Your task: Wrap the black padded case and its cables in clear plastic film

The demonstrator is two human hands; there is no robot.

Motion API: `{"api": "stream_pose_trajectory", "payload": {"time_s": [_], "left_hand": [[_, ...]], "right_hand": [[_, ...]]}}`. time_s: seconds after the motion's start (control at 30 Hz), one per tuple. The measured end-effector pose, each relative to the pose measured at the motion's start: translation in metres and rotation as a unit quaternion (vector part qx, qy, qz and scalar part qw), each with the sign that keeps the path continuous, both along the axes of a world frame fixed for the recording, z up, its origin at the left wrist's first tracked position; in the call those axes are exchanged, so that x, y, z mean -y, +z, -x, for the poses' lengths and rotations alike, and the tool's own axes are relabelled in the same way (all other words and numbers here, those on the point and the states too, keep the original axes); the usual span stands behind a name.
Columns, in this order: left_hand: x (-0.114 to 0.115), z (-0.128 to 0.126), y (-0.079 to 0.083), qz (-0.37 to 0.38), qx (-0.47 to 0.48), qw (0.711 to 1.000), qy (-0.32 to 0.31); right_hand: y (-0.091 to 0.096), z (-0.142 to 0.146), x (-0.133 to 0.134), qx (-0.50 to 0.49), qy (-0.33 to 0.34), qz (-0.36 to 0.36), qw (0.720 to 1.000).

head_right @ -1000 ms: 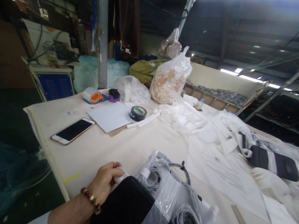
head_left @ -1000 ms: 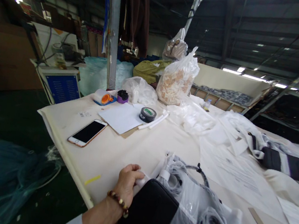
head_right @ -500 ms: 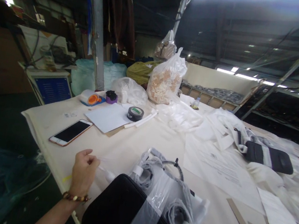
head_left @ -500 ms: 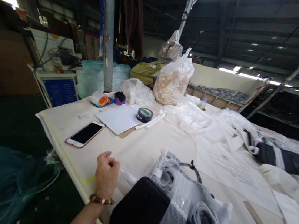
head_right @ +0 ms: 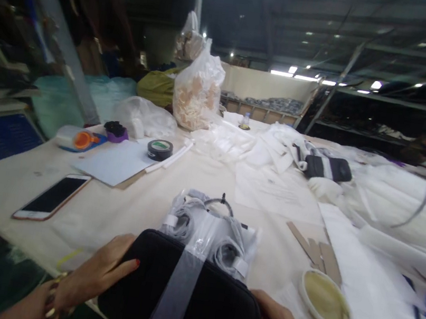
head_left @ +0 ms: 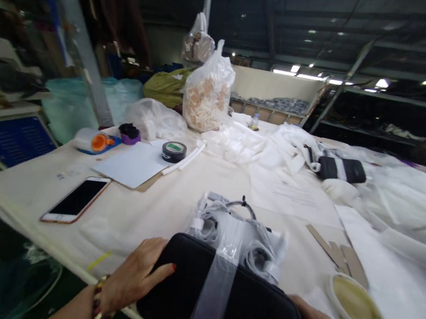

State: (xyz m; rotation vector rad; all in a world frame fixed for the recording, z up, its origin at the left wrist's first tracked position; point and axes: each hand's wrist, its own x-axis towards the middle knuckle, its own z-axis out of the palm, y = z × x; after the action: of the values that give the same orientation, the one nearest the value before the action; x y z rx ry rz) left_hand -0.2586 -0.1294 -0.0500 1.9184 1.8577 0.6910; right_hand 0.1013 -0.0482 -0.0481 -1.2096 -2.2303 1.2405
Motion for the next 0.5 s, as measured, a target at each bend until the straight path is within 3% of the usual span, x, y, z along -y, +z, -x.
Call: {"api": "stream_pose_trajectory", "payload": {"time_s": [0.07,0.17,0.3,0.37,0.5], "left_hand": [[0.004,0.001,-0.008,0.007,0.019,1.000,0.006],[0.012,0.007,-0.018,0.020,0.035,0.998,-0.038],[0.022,0.011,-0.028,-0.020,0.033,0.997,-0.074],[0.027,0.010,-0.029,-0.025,0.025,0.995,-0.089],[0.035,0.010,-0.025,0.036,-0.013,0.993,-0.116]], "right_hand": [[0.003,-0.001,0.009,0.000,-0.010,0.001,1.000],[0.004,-0.005,0.021,0.003,-0.017,-0.013,1.000],[0.003,-0.012,0.030,0.041,-0.031,-0.051,0.997],[0.006,-0.016,0.033,0.062,-0.019,-0.046,0.997],[0.021,-0.027,0.040,0.069,0.027,-0.015,0.997]]}}
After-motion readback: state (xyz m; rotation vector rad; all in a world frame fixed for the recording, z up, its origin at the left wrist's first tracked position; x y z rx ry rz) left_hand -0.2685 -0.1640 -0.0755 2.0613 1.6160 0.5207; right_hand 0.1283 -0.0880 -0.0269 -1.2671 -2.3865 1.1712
